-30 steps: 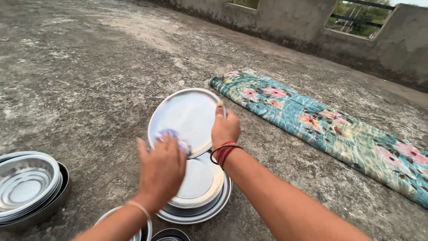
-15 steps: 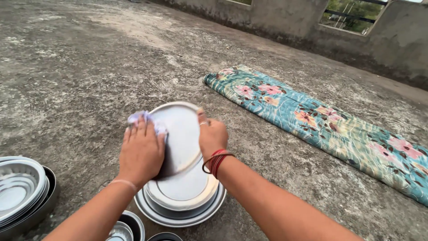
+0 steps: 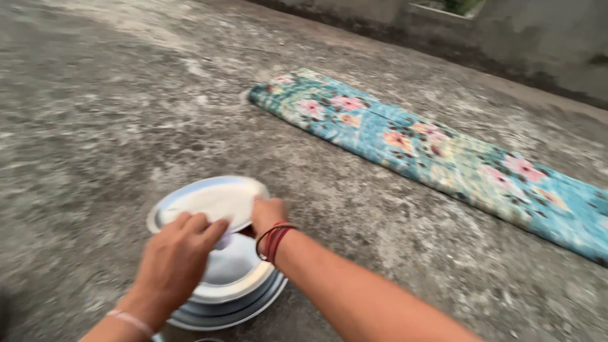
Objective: The recorder is wiping various stainless steel bowls and plates with a small cloth.
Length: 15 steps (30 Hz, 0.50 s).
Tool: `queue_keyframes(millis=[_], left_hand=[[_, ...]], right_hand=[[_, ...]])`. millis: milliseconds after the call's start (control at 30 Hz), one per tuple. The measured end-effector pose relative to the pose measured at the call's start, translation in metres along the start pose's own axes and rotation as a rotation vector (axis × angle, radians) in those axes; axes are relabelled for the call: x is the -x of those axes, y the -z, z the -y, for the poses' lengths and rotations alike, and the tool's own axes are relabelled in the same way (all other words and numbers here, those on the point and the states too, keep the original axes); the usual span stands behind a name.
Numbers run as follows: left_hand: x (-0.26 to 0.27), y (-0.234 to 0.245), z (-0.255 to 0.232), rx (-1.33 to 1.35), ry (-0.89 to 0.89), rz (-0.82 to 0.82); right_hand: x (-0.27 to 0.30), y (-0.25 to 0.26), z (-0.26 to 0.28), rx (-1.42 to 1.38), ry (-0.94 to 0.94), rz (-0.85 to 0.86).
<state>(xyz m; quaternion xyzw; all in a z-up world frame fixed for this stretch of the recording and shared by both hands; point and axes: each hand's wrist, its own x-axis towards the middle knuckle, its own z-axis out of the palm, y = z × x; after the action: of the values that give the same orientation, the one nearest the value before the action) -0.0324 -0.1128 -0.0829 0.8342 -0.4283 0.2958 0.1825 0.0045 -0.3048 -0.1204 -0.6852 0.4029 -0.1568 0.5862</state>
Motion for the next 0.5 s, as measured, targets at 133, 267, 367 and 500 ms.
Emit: queue_keyframes(millis=[133,267,367,500], left_hand=[[0.000,-0.009,0.007,-0.171,-0.047,0.085],[0.005,-0.032,0.019,-0.382,-0.072,0.171],[0.002,-0.050,0.023,-0.467,-0.071,0.179],[-0.012,-0.069,0.027,-0.486,-0.018,0.209]], right_hand=[[-0.007,0.001,-0.015,-0.503,-0.224,0.516],[-0.029,-0.005,-0.033,-0.325,-0.201,0.600],[-0.032,-0.006,-0.038,-0.358,-0.173,0.573],[-0.048,-0.002,-0.036,-0.430,-0.166,0.583]])
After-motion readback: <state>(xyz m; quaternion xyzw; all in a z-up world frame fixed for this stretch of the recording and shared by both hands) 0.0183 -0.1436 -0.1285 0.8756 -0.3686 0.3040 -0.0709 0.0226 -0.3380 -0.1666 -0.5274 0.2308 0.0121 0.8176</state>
